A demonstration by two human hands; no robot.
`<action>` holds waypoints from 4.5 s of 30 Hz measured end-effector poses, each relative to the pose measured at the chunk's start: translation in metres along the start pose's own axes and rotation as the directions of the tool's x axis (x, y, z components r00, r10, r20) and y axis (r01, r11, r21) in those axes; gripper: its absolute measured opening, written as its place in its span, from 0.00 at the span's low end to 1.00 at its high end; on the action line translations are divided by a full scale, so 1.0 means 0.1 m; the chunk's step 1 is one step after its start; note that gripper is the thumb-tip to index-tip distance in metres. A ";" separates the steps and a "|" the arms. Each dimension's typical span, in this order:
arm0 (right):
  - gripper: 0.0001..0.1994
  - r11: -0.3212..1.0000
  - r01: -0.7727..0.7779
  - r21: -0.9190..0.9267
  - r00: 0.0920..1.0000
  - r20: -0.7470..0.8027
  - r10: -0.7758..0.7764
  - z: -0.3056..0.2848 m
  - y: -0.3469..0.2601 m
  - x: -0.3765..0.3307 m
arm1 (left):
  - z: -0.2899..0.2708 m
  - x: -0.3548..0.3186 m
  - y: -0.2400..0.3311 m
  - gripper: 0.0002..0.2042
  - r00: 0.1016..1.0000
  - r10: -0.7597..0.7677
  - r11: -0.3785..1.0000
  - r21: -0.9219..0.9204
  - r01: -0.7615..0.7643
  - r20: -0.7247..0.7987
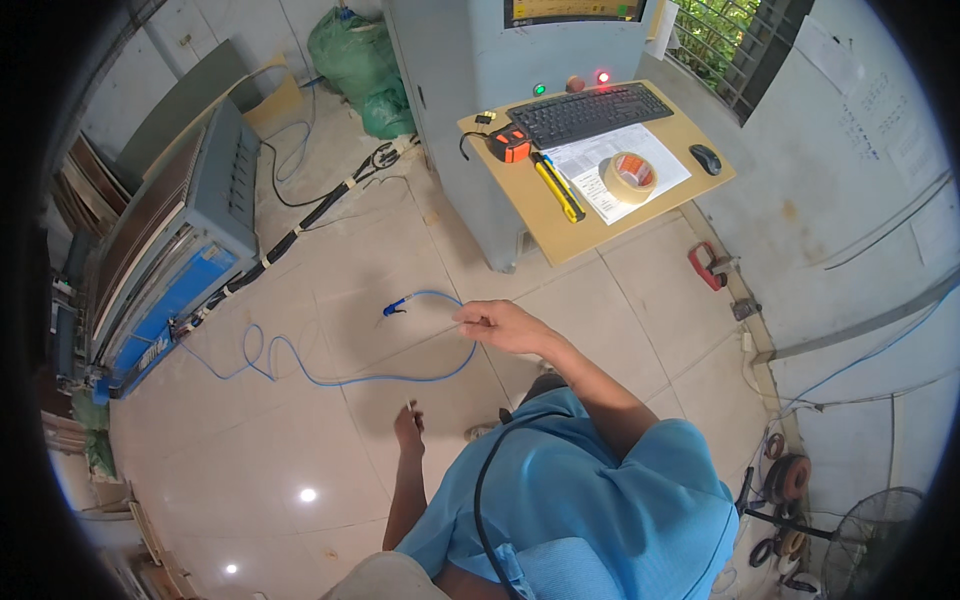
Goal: The person walks to a control station, interacts with the computer, then returns to a large machine. They use a blue air gun to apply adhesive along white strips on a wooden panel, repeatedly checking alignment with a yellow ruler and adjusting the strips by hand.
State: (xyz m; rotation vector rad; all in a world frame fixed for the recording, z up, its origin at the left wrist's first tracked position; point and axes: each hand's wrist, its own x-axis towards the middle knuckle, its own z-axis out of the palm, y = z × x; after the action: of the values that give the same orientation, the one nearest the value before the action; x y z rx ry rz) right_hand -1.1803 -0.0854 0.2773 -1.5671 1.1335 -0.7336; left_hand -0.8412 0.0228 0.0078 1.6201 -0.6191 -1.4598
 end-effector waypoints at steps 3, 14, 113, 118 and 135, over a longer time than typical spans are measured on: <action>0.16 0.997 0.073 0.037 0.997 -0.031 -0.072 -0.30 -0.19 -0.08 | 0.75 -0.08 0.81 0.14 0.983 0.184 0.974 -0.141 -0.180 0.013; 0.11 0.913 0.406 0.030 0.735 -0.605 -0.307 -3.15 -0.09 -0.84 | 3.38 -0.81 3.85 0.07 0.662 0.748 0.663 0.112 -0.740 -0.048; 0.28 0.749 -0.249 -0.614 0.587 -0.711 -0.388 -5.11 1.79 -0.69 | 4.75 -0.80 2.55 0.19 0.588 0.763 0.520 0.794 -0.314 -0.268; 0.27 0.750 -0.280 -0.599 0.579 -0.729 -0.366 -5.09 1.75 -0.69 | 4.76 -0.83 2.58 0.19 0.597 0.757 0.524 0.792 -0.312 -0.266; 0.27 0.752 -0.311 -0.581 0.563 -0.750 -0.346 -5.07 1.74 -0.69 | 4.77 -0.86 2.61 0.19 0.624 0.733 0.535 0.797 -0.280 -0.272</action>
State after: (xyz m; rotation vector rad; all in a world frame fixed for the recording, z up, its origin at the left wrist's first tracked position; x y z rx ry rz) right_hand -1.7040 -0.2194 0.2652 -1.8373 2.3205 -1.2603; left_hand -1.2729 -0.1665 0.2915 2.0347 -1.2610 -0.1524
